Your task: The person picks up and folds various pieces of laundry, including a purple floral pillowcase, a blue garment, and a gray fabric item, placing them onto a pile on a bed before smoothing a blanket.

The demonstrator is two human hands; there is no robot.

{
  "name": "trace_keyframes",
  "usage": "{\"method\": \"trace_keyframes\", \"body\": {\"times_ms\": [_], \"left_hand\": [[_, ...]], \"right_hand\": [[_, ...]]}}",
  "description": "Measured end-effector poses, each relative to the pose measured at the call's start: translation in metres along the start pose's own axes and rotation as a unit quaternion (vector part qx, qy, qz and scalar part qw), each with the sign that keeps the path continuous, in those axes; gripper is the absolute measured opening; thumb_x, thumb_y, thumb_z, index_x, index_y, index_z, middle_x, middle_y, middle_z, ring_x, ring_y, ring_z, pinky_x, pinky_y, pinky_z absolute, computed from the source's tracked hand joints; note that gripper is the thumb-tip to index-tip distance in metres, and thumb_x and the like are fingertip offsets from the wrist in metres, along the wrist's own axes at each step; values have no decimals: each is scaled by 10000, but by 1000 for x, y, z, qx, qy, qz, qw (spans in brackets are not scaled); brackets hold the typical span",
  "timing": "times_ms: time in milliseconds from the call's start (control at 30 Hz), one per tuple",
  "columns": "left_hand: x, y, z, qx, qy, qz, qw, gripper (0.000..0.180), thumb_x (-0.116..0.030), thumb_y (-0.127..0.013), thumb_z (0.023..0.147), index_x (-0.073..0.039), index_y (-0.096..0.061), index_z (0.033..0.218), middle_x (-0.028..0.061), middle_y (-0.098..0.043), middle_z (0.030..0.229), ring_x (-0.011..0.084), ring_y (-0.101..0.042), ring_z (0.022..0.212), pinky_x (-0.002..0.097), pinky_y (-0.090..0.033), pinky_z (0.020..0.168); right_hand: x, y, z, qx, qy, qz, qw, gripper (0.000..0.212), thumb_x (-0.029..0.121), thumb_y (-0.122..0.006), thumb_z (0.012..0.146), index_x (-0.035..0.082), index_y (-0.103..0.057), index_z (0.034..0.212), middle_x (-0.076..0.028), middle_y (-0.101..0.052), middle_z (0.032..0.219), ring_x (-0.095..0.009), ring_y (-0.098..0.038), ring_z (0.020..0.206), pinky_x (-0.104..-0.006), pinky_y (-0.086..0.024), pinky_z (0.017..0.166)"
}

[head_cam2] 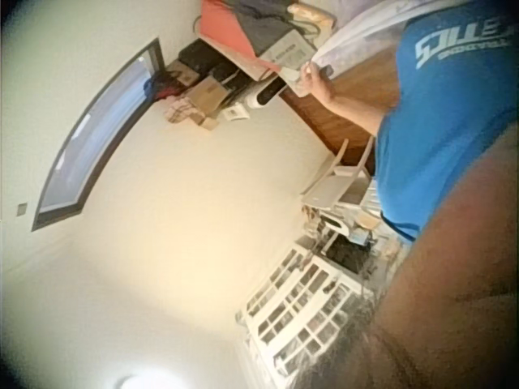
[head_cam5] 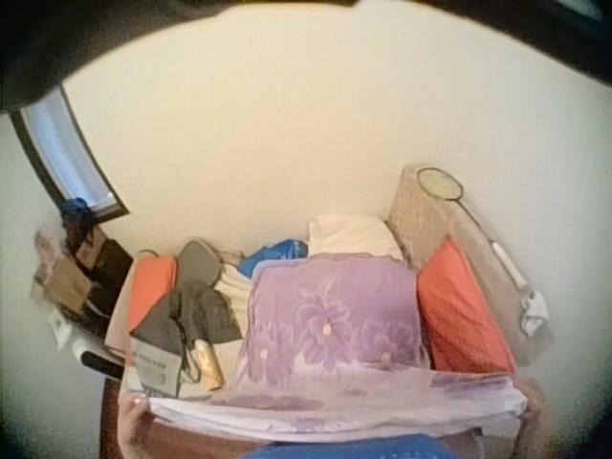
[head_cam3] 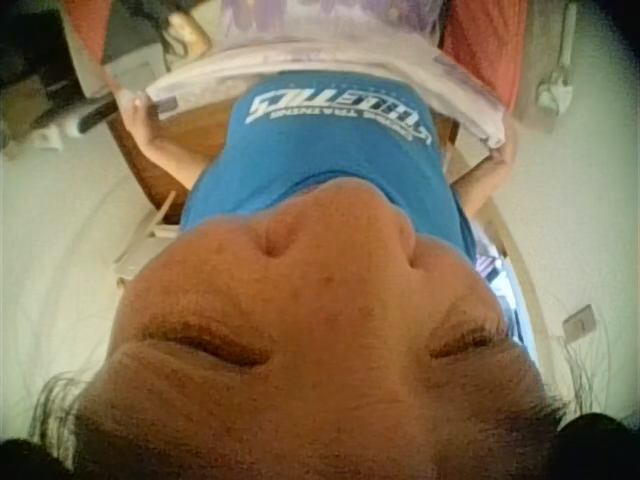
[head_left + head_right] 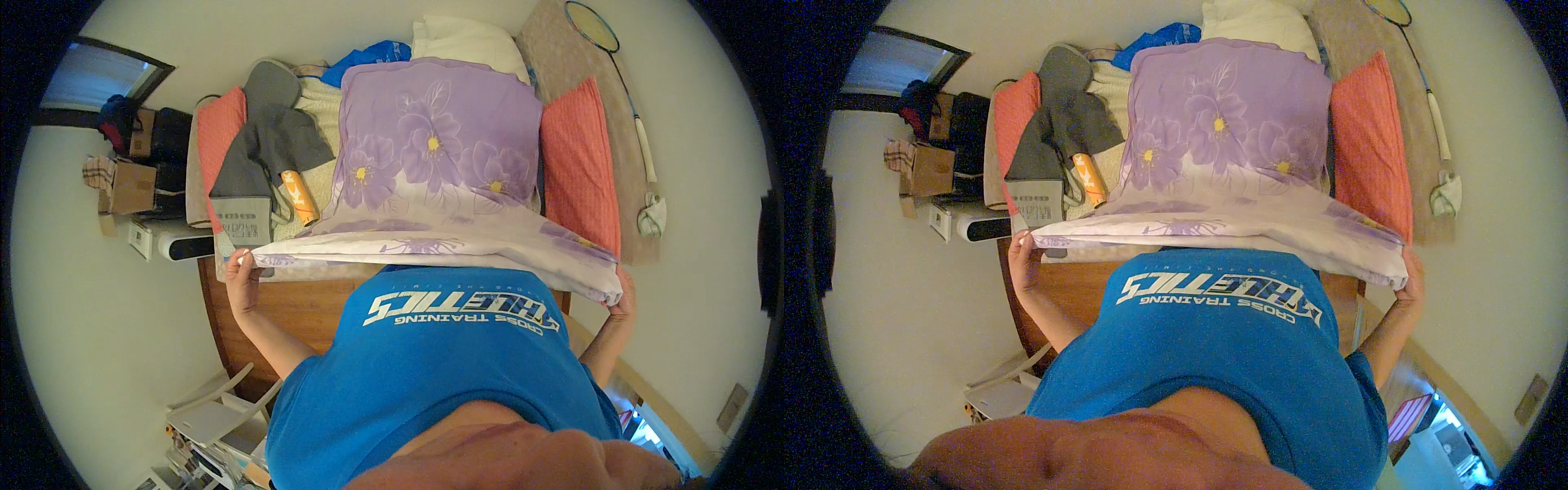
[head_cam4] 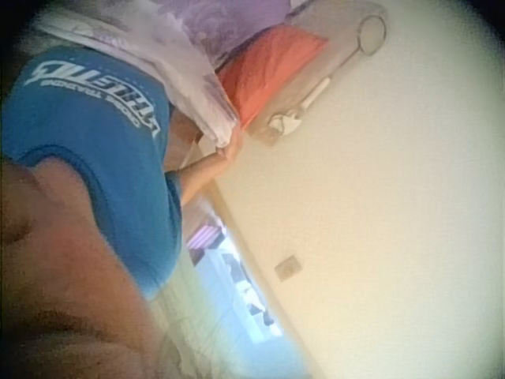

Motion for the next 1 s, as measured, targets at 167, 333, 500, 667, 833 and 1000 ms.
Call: {"method": "trace_keyframes", "body": {"times_ms": [167,333,500,667,833,1000], "left_hand": [[5,-1,-15,-53,53,8,997,101,-149,-562,771,-100,-538,855,15,-560,791,114,-534,677,246,-444,565],[25,-1,-45,-104,167,78,977,111,-170,-561,771,-83,-536,836,8,-540,766,110,-515,646,259,-450,560],[53,-8,-77,-119,253,124,952,132,-205,-556,773,-74,-543,782,1,-536,720,101,-503,624,241,-422,526],[47,-4,-44,-58,251,316,913,131,-201,-563,752,-71,-547,743,-28,-502,627,78,-454,555,206,-357,466],[33,-52,102,-29,129,277,952,144,-202,-540,755,-69,-527,700,-27,-445,561,69,-397,488,226,-320,431],[-12,-169,283,19,-74,110,991,145,-179,-517,782,-38,-543,765,-16,-490,626,75,-445,550,210,-360,489]], "right_hand": [[13,-20,1,44,-73,-18,996,251,221,-511,777,7,-559,901,-81,-584,867,-159,-566,745,-284,-464,666],[-11,-4,10,139,-232,-157,950,231,219,-508,776,21,-564,881,-66,-585,850,-150,-563,729,-283,-465,656],[-38,47,24,111,-325,-210,915,212,217,-504,774,35,-568,861,-51,-585,832,-141,-561,714,-282,-466,645],[-28,52,96,55,-275,-181,943,194,216,-501,773,49,-573,841,-36,-585,814,-132,-559,698,-281,-467,635],[76,-56,197,138,-120,-27,983,179,214,-498,771,63,-578,822,-21,-586,797,-124,-557,683,-280,-468,625],[155,-131,326,129,23,68,989,237,207,-420,814,28,-538,913,-68,-571,871,-156,-549,773,-279,-458,670]]}}
Point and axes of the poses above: each hand's wrist, its own z-axis towards the middle knuckle, its own y-axis out of the back of the hand, x = y × z, the point moved 2 cm from there along z, towards the middle knuckle
